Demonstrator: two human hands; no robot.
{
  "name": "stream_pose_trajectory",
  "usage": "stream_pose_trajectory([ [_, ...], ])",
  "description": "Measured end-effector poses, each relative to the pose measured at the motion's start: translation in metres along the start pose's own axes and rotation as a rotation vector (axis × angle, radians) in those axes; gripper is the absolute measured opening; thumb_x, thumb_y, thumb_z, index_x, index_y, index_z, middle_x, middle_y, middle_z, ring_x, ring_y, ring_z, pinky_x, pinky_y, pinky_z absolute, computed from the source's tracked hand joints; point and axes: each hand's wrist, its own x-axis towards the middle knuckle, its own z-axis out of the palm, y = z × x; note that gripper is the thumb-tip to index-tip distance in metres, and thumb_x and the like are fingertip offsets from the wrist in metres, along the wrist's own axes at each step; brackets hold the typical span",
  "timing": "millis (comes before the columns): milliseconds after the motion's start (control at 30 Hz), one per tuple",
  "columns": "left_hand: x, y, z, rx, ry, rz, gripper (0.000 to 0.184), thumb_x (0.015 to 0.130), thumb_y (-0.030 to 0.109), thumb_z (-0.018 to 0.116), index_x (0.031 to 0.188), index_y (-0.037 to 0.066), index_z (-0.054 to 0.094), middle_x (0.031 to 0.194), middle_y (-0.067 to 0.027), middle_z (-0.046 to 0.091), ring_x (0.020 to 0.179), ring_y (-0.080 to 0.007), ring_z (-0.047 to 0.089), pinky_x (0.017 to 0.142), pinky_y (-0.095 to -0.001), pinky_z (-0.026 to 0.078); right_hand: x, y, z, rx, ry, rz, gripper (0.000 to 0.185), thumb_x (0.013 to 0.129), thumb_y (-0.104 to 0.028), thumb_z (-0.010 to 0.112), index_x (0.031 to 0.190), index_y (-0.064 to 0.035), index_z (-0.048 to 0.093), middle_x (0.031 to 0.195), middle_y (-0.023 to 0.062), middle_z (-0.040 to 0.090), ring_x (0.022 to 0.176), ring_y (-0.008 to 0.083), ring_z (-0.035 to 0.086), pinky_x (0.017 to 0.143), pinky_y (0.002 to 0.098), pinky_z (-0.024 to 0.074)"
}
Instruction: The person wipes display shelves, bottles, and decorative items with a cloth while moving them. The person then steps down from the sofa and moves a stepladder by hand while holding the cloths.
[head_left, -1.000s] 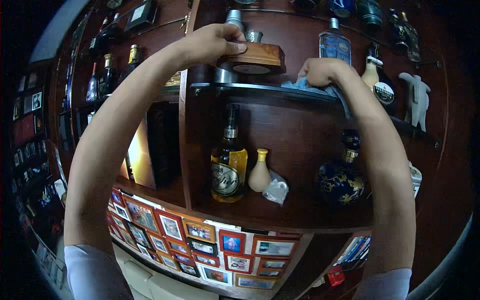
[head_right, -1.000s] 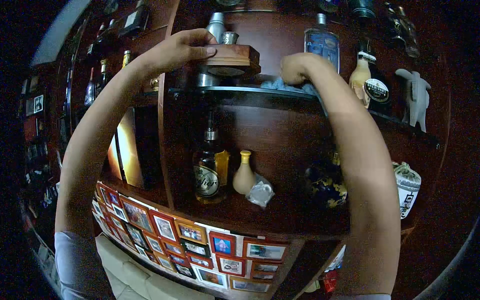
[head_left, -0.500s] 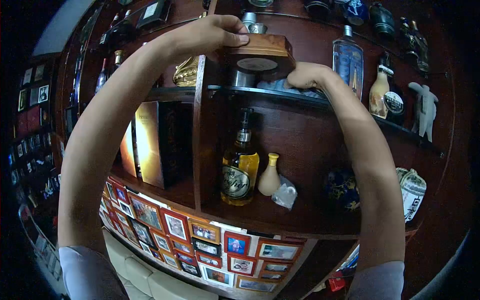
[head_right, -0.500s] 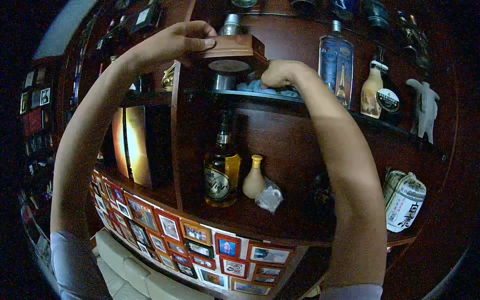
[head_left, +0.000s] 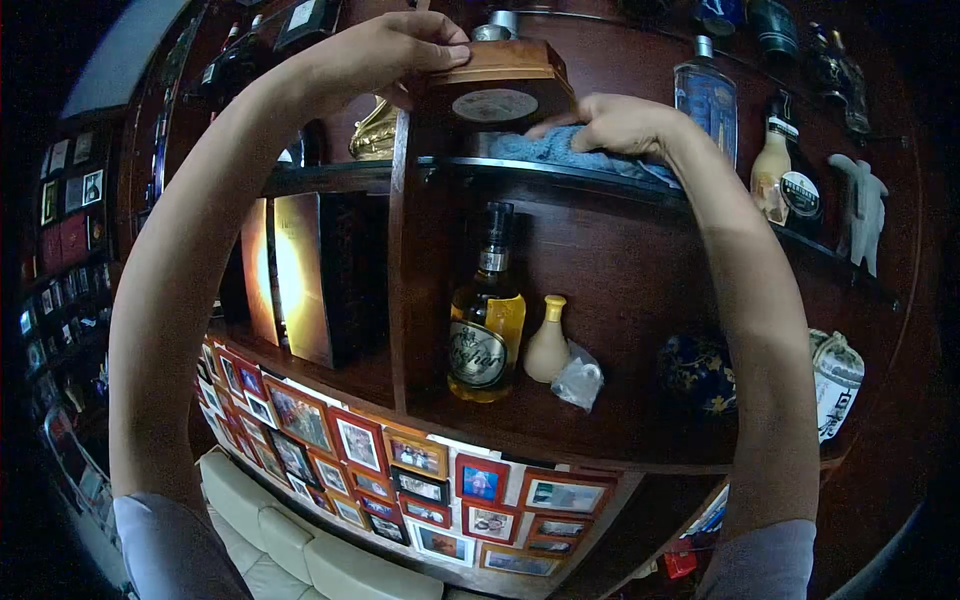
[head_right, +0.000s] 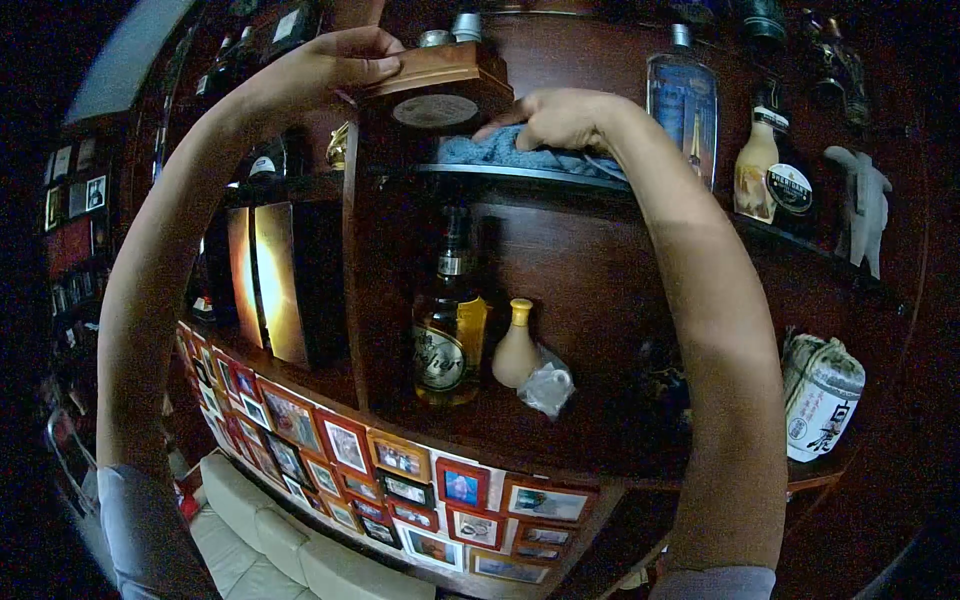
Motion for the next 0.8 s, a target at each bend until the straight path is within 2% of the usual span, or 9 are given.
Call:
stream_pose_trajectory([
  [100,0.001,0.006,0.003,-0.054,0.019,-0.043,0.027,0.100,0.037,0.062,0.115,0.015,0.061,0.097,0.0016,0.062,0.093,-0.0110,0.059,0.084,-0.0318,0.048,-0.009,-0.032,0.006,-0.299,0.003,0.262,0.055,0.084,-0.002,0.057,0.134,-0.0241,0.067,0.123,0.0083,0.070,0.103,0.0216,0.065,0.100,0.0330,0.0482],
  [233,0.012,0.012,0.022,-0.025,0.010,-0.006,0.027,0.100,0.037,0.062,0.115,0.014,0.061,0.096,0.0014,0.062,0.092,-0.0110,0.058,0.084,-0.0325,0.048,-0.025,-0.022,0.002,-0.334,0.026,0.228,0.052,0.088,-0.003,0.055,0.133,-0.0261,0.068,0.129,0.0096,0.068,0.110,0.0234,0.064,0.100,0.0358,0.0496],
  [333,0.018,0.022,0.040,0.093,0.057,-0.010,0.035,0.100,0.042,0.060,0.123,0.015,0.061,0.106,-0.0064,0.065,0.102,-0.0190,0.062,0.083,-0.0379,0.055,-0.051,-0.007,-0.008,-0.308,0.061,0.141,0.048,0.089,-0.003,0.056,0.131,-0.0229,0.068,0.131,0.0117,0.067,0.113,0.0244,0.064,0.099,0.0385,0.0504],
  [400,0.024,0.023,0.051,0.104,0.045,-0.005,0.034,0.100,0.041,0.060,0.121,0.015,0.061,0.104,-0.0062,0.065,0.100,-0.0186,0.062,0.082,-0.0376,0.054,-0.073,0.002,-0.015,-0.296,0.082,0.098,0.047,0.089,-0.003,0.056,0.130,-0.0213,0.069,0.131,0.0127,0.066,0.114,0.0250,0.064,0.099,0.0398,0.0507],
  [533,0.038,0.022,0.081,0.089,0.004,-0.017,0.031,0.100,0.038,0.061,0.118,0.013,0.061,0.099,-0.0044,0.063,0.094,-0.0164,0.060,0.079,-0.0357,0.052,-0.134,-0.001,-0.029,-0.333,0.155,0.042,0.046,0.089,0.000,0.054,0.127,-0.0185,0.070,0.126,0.0143,0.068,0.112,0.0255,0.064,0.097,0.0428,0.0520],
  [600,0.043,0.024,0.097,0.008,-0.021,-0.054,0.026,0.102,0.034,0.060,0.117,0.012,0.059,0.095,-0.0015,0.060,0.089,-0.0139,0.057,0.077,-0.0331,0.049,-0.165,-0.011,-0.036,-0.374,0.200,0.309,0.048,0.087,0.005,0.053,0.125,-0.0174,0.071,0.114,0.0120,0.069,0.101,0.0219,0.065,0.091,0.0390,0.0537],
  [800,0.063,0.025,0.126,-0.030,-0.073,-0.128,0.027,0.101,0.032,0.061,0.117,0.011,0.059,0.095,-0.0023,0.061,0.088,-0.0136,0.057,0.073,-0.0304,0.049,-0.244,0.017,-0.062,-0.315,0.258,0.563,0.051,0.085,0.010,0.049,0.122,-0.0170,0.072,0.106,0.0062,0.068,0.086,0.0156,0.063,0.080,0.0322,0.0540],
])
